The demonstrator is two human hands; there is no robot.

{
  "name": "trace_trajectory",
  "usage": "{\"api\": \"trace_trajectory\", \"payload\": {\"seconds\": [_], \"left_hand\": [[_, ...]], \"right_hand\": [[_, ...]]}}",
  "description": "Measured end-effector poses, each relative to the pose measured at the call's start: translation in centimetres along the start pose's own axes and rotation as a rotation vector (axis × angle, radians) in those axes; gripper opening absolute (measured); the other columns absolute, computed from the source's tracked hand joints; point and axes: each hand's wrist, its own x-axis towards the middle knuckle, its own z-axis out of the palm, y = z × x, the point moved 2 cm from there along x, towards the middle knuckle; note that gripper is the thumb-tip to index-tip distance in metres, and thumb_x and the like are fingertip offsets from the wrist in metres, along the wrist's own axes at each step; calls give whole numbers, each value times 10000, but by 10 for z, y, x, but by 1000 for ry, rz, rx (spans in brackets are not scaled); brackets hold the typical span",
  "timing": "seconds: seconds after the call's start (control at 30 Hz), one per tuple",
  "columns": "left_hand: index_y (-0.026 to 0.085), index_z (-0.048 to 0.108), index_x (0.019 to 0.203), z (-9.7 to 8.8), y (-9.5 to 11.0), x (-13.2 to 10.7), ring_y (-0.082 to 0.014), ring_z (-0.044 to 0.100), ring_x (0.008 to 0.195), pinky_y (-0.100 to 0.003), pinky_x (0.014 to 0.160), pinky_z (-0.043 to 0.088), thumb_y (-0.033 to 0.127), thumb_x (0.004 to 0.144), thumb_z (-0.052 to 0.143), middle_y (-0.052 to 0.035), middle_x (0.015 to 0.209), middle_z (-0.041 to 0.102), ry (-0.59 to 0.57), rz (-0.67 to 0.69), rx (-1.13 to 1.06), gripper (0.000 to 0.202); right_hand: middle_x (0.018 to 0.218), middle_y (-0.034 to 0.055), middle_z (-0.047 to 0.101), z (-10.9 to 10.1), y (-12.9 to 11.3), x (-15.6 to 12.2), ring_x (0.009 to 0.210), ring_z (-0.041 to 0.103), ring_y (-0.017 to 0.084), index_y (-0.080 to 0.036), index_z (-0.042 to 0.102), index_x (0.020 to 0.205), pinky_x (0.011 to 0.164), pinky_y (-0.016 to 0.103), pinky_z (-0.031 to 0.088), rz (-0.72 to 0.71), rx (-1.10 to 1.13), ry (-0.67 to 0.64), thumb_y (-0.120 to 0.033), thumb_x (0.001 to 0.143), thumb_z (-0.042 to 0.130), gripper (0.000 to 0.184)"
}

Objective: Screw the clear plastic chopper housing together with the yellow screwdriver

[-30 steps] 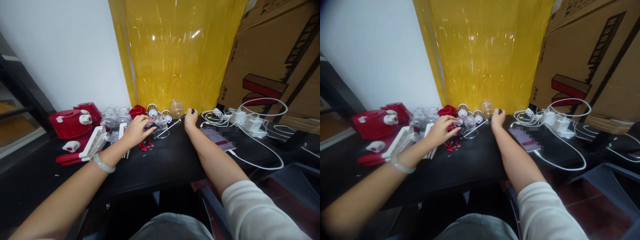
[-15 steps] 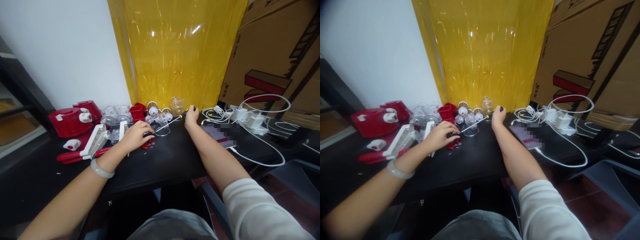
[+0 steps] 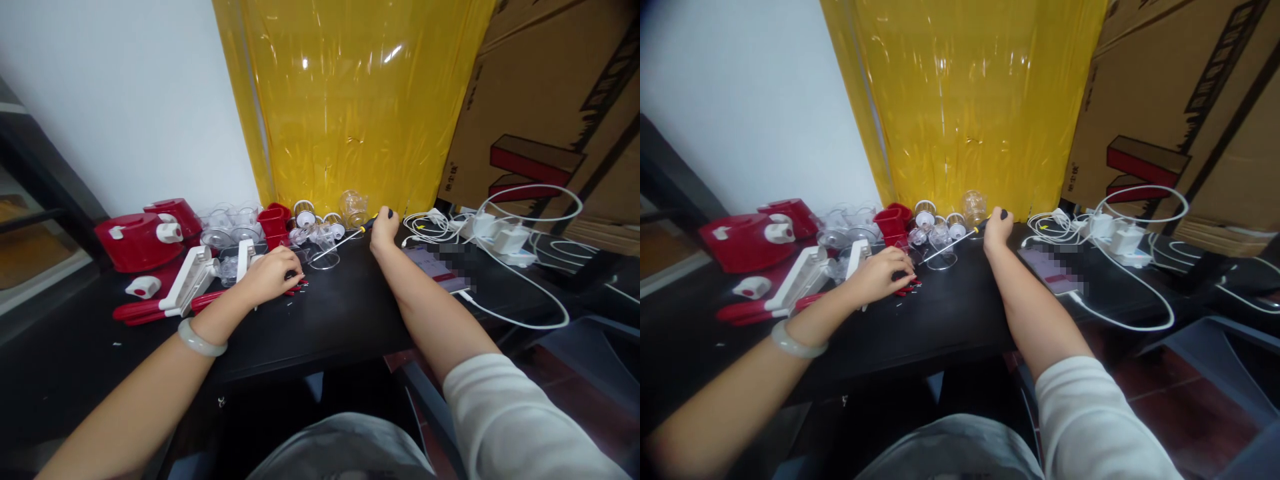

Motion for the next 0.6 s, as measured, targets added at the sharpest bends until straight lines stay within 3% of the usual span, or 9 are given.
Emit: {"api": "trace_trajectory", "payload": {"seconds": [0.23, 0.33, 0.5, 0.6], "left_hand": [[189, 755, 844, -4, 1, -2, -259, 603, 1035, -376, 894, 489, 260, 898, 640, -82, 988, 727, -131, 10, 108, 145], [191, 747, 879, -9, -3, -3, -269, 601, 1011, -398, 893, 484, 324, 915, 621, -90, 986, 712, -100, -35, 149, 188], [148, 656, 1107, -24, -16, 7, -319, 582, 1093, -455, 950, 465, 426, 908, 607, -144, 1127, 655, 64, -208, 197, 345], [139, 540, 1314, -28, -26, 22, -346, 560, 1207, -459, 993, 445, 453, 869, 657, -183, 1288, 614, 0, -271, 179, 557]], "right_hand": [[680, -40, 506, -2, -1, 2, 641, 520, 140, -230, 486, 745, 681, 277, 470, 20, -2, 22, -330, 884, 478, 171], [678, -41, 502, -2, 0, 3, 643, 510, 140, -232, 483, 739, 665, 266, 451, 20, 7, 18, -335, 881, 473, 175], [699, -36, 511, -4, 0, 6, 659, 496, 136, -227, 487, 737, 658, 256, 423, 22, 35, 26, -335, 880, 464, 181], [701, -39, 506, -6, -2, 5, 649, 483, 132, -225, 488, 734, 652, 254, 412, 34, 60, 20, -321, 881, 452, 179]]}}
